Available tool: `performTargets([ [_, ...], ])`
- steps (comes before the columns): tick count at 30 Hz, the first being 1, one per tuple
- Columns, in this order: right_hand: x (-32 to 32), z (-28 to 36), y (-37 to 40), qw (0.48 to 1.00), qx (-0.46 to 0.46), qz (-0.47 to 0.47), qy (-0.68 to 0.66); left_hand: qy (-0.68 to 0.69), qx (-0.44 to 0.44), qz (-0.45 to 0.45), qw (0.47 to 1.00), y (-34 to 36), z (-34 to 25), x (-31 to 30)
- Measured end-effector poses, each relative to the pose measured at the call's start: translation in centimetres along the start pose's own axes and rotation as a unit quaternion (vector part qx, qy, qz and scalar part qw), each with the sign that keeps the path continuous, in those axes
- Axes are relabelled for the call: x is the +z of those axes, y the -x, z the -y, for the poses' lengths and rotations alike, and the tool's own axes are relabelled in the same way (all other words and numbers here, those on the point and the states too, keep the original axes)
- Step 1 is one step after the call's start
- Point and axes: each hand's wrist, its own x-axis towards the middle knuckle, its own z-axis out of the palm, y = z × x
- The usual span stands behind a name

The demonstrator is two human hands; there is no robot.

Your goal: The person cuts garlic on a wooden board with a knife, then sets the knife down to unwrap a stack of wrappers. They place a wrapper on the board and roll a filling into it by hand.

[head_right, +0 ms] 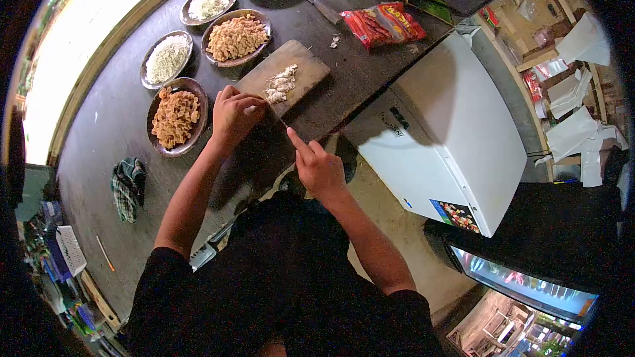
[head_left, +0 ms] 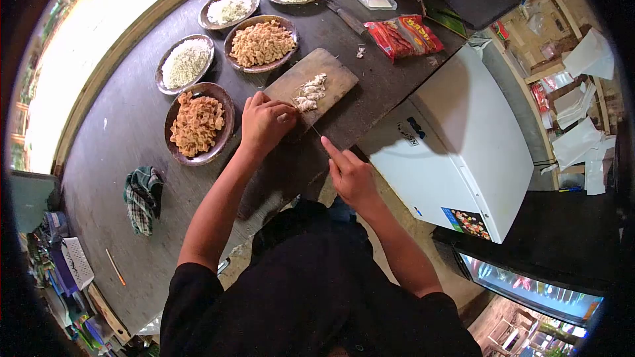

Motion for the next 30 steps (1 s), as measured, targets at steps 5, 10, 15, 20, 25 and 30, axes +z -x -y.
performTargets([
  [5, 0.6, 0.2, -0.9, 0.999, -0.014, -0.007, 0.042, -0.003, -0.011, 0.004, 1.0, -0.1, 0.0, 0.0],
  [10, 1.5, 0.4, -2.5, 0.999, 0.0, -0.006, 0.046, -0.006, -0.017, 0.014, 1.0, -0.3, -0.6, -0.6],
  [15, 0.2, 0.3, -1.6, 1.0, -0.011, -0.018, 0.019, -0.015, -0.021, 0.016, 1.0, -0.2, -0.2, -0.3],
  [20, -0.1, 0.4, -0.3, 0.998, -0.023, -0.01, 0.054, -0.009, -0.015, 0.02, 1.0, -0.4, -0.4, -0.5],
  [25, 0.8, 1.1, -1.3, 0.993, -0.021, -0.026, 0.116, -0.018, -0.013, 0.013, 1.0, -0.3, -0.1, -0.1],
  [30, 1.8, 0.3, -2.5, 0.997, -0.017, -0.036, 0.073, -0.015, -0.014, 0.006, 1.0, -0.3, -0.2, -0.4],
])
